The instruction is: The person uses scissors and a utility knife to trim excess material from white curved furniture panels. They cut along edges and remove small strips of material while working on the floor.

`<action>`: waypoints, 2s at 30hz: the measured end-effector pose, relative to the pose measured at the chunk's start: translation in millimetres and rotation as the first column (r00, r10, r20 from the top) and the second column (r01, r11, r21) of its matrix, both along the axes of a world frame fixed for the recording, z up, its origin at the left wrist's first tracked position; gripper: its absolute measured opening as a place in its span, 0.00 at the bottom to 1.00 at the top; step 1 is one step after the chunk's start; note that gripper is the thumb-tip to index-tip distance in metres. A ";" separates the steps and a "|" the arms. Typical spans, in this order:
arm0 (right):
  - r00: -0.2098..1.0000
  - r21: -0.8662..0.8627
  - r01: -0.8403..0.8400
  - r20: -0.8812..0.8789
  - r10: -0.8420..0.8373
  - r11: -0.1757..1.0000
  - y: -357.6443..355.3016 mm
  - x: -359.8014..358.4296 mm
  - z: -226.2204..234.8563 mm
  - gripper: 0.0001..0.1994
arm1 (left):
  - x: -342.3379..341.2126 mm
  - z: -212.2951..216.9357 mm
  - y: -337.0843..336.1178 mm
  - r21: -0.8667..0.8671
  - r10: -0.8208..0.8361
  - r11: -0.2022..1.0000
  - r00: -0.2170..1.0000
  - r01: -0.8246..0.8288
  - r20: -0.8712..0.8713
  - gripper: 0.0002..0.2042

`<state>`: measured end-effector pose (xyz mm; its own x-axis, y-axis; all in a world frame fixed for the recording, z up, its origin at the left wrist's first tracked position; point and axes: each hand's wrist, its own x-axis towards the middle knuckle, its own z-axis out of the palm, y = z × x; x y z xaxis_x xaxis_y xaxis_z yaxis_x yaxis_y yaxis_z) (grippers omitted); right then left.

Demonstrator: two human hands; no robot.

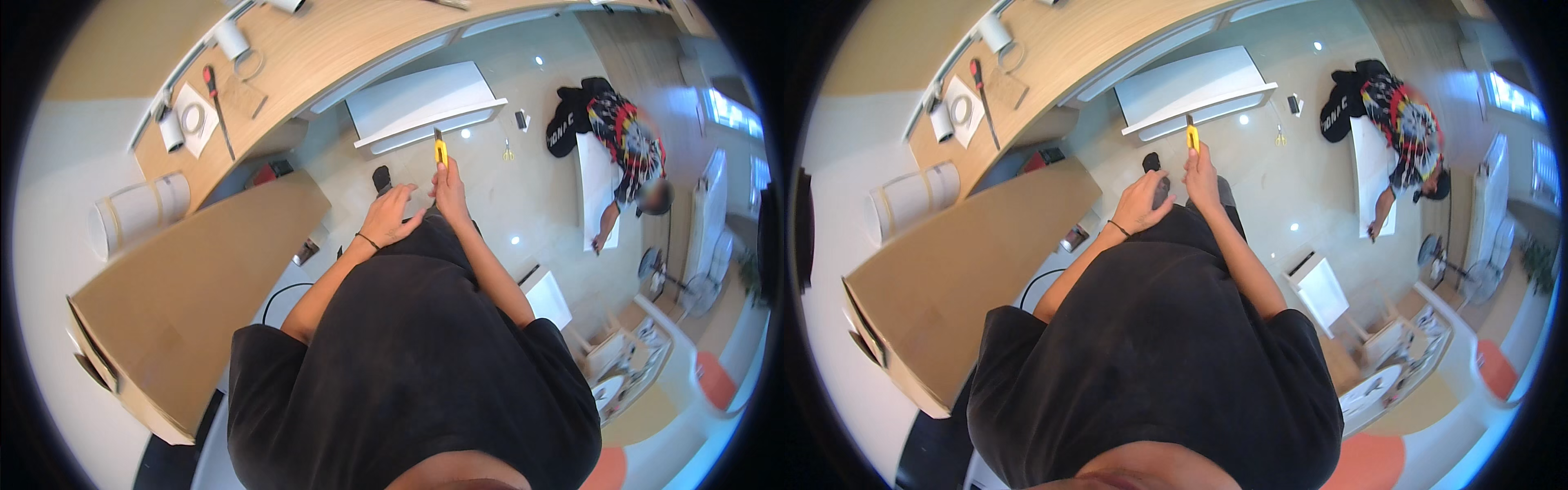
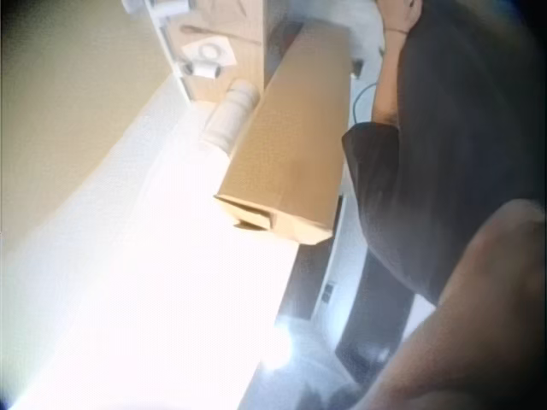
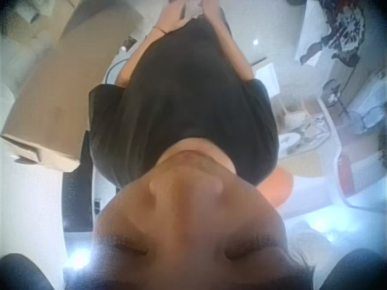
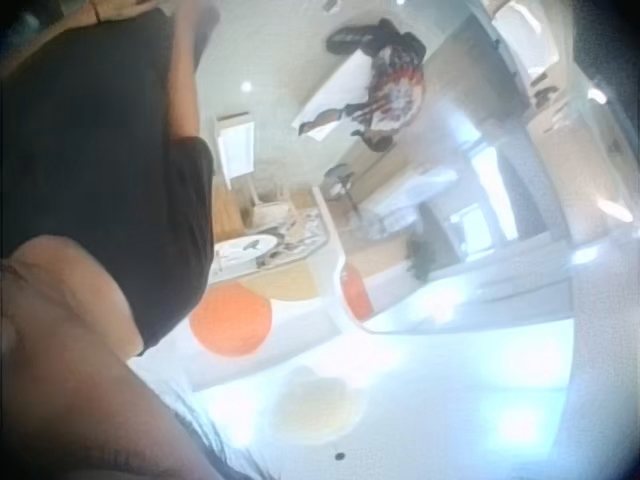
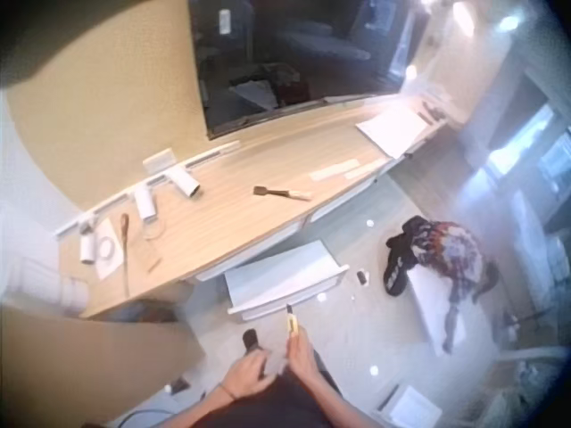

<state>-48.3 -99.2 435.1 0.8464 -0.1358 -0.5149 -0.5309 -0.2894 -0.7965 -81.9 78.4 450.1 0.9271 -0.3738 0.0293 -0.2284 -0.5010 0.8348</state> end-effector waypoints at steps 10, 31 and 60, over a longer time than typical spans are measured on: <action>0.499 -0.453 -0.831 -0.352 0.792 0.322 -79.2 6.8 -58.5 0.18 | -90.2 -130.7 -18.6 0.542 0.470 0.839 0.425 0.058 -0.773 0.21; -0.487 0.325 -0.861 -0.312 0.816 -0.391 -161.4 83.8 -14.7 0.16 | -249.1 -34.0 -281.9 0.058 0.285 0.722 0.219 -0.690 -0.933 0.18; 0.005 0.185 -0.982 0.171 0.985 -0.028 189.8 221.5 -532.5 0.17 | 35.3 -648.5 123.8 -0.105 0.712 0.575 0.560 -0.811 -0.423 0.10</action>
